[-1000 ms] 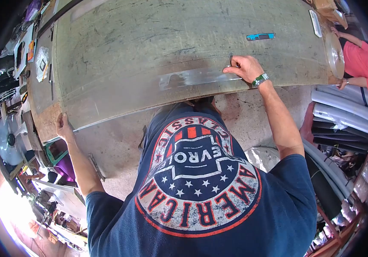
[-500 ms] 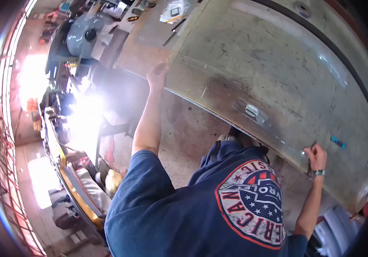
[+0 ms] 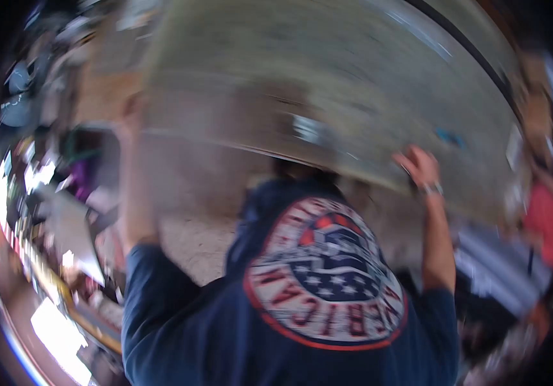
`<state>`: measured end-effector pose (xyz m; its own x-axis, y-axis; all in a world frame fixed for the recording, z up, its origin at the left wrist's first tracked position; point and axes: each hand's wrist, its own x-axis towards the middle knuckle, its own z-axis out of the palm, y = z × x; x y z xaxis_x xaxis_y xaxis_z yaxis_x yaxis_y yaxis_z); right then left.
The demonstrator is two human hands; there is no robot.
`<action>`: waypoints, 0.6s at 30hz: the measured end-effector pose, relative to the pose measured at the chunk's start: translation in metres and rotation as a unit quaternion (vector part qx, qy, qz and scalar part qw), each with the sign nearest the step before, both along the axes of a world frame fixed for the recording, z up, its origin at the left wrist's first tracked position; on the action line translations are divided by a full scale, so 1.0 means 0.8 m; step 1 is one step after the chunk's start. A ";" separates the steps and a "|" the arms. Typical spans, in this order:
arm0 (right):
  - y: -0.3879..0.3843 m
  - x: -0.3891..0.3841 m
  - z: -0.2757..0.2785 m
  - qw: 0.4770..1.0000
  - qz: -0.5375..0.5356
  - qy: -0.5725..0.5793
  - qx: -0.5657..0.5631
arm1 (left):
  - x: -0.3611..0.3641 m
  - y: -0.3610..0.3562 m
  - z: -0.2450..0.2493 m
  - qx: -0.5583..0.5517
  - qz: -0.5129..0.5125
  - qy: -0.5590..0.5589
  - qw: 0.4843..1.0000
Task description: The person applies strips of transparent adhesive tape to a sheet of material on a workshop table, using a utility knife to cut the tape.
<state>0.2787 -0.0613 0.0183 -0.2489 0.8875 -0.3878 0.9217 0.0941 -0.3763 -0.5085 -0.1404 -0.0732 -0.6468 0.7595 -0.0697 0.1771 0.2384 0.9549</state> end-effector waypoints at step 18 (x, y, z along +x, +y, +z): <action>-0.003 0.032 -0.018 0.998 0.015 0.035 0.042 | 0.475 0.101 0.174 -0.064 -0.352 0.347 0.867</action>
